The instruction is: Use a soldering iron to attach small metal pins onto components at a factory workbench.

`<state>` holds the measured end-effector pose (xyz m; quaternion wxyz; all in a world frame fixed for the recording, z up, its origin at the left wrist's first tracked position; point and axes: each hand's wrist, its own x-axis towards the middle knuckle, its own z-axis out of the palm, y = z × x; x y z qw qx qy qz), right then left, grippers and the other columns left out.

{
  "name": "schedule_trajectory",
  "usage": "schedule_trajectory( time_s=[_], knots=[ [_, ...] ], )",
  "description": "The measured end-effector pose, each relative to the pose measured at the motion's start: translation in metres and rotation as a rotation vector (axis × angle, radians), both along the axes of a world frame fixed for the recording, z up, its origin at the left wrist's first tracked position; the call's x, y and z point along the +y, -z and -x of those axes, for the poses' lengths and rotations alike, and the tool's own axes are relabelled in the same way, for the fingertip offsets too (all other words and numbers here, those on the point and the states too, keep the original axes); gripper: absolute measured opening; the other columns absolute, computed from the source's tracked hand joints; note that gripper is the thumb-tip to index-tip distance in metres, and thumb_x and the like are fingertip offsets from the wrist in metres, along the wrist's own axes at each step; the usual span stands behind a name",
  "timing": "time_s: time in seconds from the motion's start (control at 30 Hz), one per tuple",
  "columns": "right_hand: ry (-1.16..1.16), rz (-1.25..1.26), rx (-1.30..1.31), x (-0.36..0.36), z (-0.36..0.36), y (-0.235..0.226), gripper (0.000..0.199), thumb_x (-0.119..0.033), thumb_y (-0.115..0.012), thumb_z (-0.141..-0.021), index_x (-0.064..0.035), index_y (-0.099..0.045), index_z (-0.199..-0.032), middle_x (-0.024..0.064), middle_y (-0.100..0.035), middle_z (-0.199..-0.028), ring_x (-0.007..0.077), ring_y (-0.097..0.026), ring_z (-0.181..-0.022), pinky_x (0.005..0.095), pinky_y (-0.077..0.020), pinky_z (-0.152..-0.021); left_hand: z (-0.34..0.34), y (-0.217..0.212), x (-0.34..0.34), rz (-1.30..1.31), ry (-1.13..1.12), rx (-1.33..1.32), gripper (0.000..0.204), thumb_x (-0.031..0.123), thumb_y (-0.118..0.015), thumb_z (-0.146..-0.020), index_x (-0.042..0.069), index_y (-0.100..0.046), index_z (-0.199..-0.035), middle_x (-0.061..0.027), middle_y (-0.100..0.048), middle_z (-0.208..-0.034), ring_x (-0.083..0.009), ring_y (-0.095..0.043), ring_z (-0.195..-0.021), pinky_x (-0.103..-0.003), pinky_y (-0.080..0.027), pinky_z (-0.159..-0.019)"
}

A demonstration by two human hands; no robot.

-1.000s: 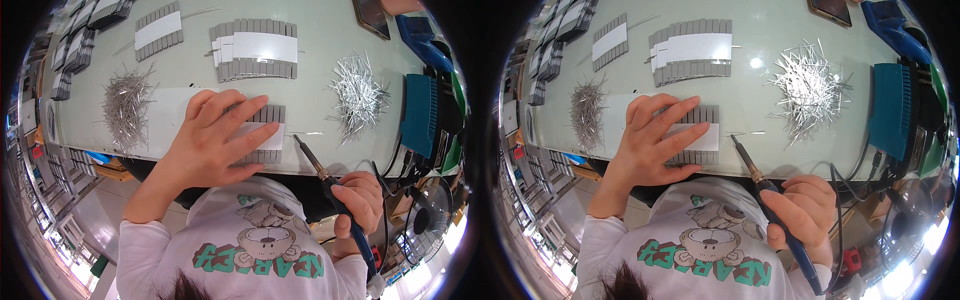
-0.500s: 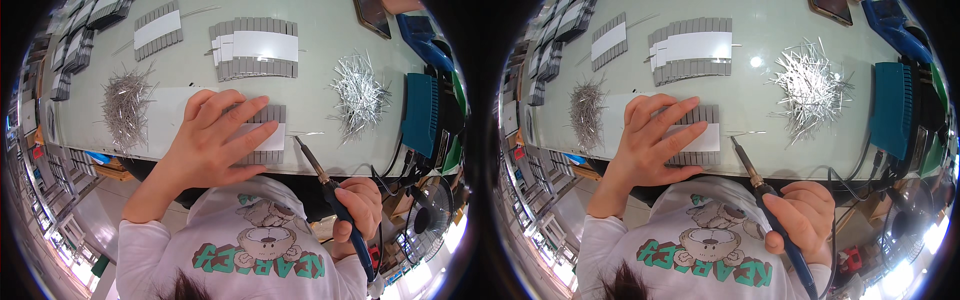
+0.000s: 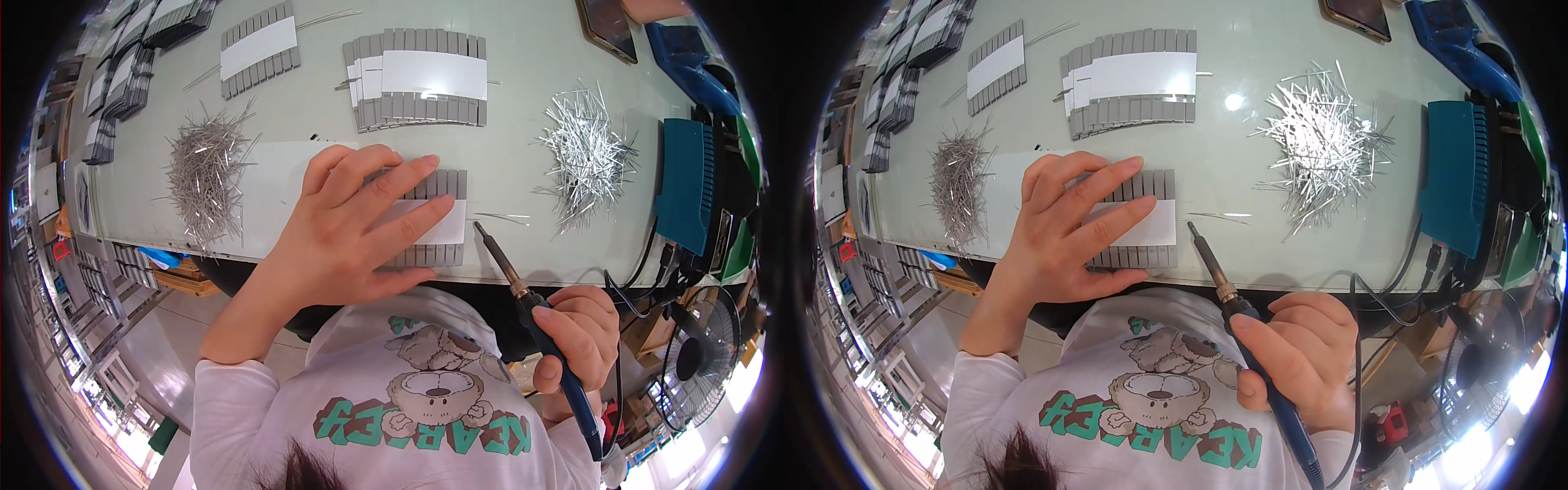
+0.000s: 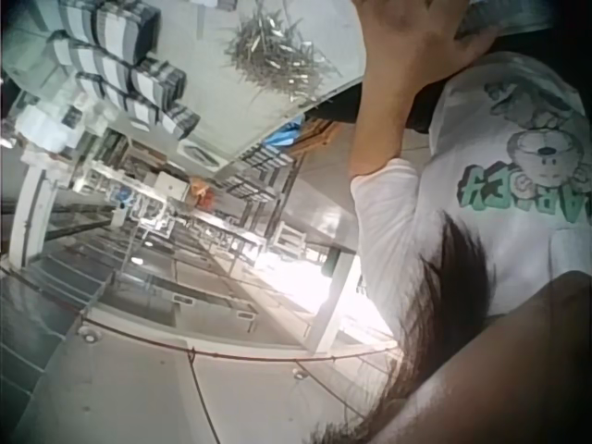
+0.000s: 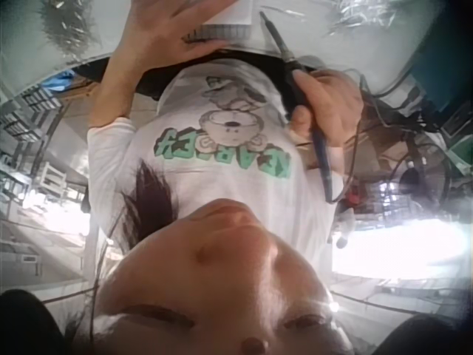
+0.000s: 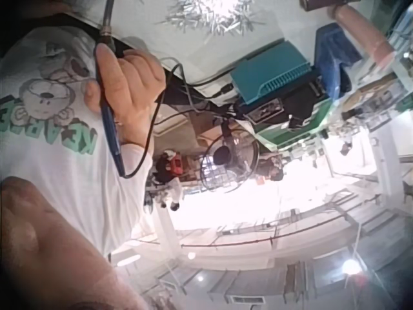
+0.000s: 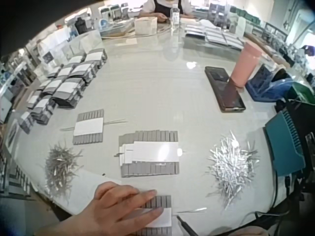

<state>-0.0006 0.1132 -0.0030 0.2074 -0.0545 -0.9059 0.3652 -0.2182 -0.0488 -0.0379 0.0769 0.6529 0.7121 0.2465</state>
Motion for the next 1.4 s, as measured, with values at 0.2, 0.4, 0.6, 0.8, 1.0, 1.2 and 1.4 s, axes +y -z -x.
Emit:
schedule_trajectory(
  time_s=[0.2, 0.4, 0.6, 0.8, 1.0, 1.2, 1.4],
  knots=[
    [0.066, -0.021, 0.075, 0.0, -0.004, 0.001, 0.033, -0.033, -0.051, -0.093, -0.0024, -0.062, -0.097, 0.001, -0.053, -0.058, 0.0177, -0.053, -0.051, 0.0342, -0.0523, -0.062, 0.0, -0.001, 0.001, 0.007, 0.0, -0.002, 0.066, 0.037, -0.079, -0.056, 0.016, -0.062, -0.117, -0.0085, -0.053, -0.131, -0.0288, -0.048, -0.107, -0.043, -0.034, -0.088],
    [0.082, -0.019, 0.029, -0.001, -0.004, -0.001, 0.037, -0.036, -0.048, -0.094, -0.0009, -0.06, -0.094, 0.0049, -0.053, -0.057, 0.0216, -0.055, -0.053, 0.0349, -0.0505, -0.06, 0.0, -0.001, 0.002, 0.013, -0.005, -0.002, 0.067, 0.034, -0.079, -0.055, 0.017, -0.062, -0.117, -0.0084, -0.053, -0.131, -0.0291, -0.048, -0.108, -0.044, -0.035, -0.088],
    [0.074, 0.013, 0.006, 0.0, -0.004, 0.0, 0.041, -0.038, -0.046, -0.094, 0.0007, -0.06, -0.09, 0.0087, -0.055, -0.058, 0.0256, -0.057, -0.056, 0.0356, -0.0487, -0.06, 0.0, -0.001, 0.002, 0.02, -0.005, 0.004, 0.066, 0.033, -0.079, -0.055, 0.016, -0.062, -0.117, -0.0088, -0.053, -0.131, -0.0296, -0.048, -0.108, -0.044, -0.035, -0.088],
    [0.087, 0.0, 0.018, -0.001, -0.003, 0.001, 0.042, -0.038, -0.046, -0.094, 0.0015, -0.06, -0.091, 0.0088, -0.055, -0.059, 0.0259, -0.057, -0.057, 0.0357, -0.0487, -0.06, 0.0, -0.001, 0.002, 0.013, -0.008, 0.002, 0.064, 0.033, -0.078, -0.056, 0.016, -0.062, -0.116, -0.0091, -0.053, -0.131, -0.0297, -0.048, -0.108, -0.044, -0.035, -0.087],
    [0.081, 0.014, 0.022, 0.001, -0.003, 0.002, 0.042, -0.039, -0.046, -0.094, 0.0015, -0.06, -0.092, 0.0089, -0.055, -0.059, 0.0264, -0.058, -0.057, 0.036, -0.0486, -0.06, 0.0, -0.001, 0.003, 0.007, -0.015, 0.006, 0.064, 0.033, -0.078, -0.055, 0.015, -0.062, -0.115, -0.0097, -0.053, -0.131, -0.0299, -0.048, -0.107, -0.043, -0.036, -0.087],
    [0.091, 0.04, 0.023, 0.002, -0.001, 0.002, 0.043, -0.039, -0.048, -0.093, 0.0018, -0.061, -0.091, 0.0095, -0.056, -0.061, 0.0265, -0.058, -0.057, 0.0363, -0.0485, -0.06, -0.001, -0.001, 0.002, 0.011, -0.037, -0.023, 0.065, 0.029, -0.08, -0.054, 0.017, -0.062, -0.115, -0.0072, -0.051, -0.129, -0.0273, -0.047, -0.109, -0.045, -0.034, -0.09],
    [0.101, 0.124, 0.063, 0.016, 0.006, 0.002, 0.037, -0.034, -0.051, -0.09, 0.0013, -0.063, -0.086, 0.007, -0.056, -0.059, 0.0227, -0.055, -0.052, 0.0341, -0.0481, -0.056, 0.0, -0.001, 0.004, 0.017, -0.024, -0.021, 0.065, 0.029, -0.08, -0.053, 0.017, -0.062, -0.114, -0.0067, -0.051, -0.13, -0.0272, -0.047, -0.11, -0.044, -0.034, -0.09]
  ],
)
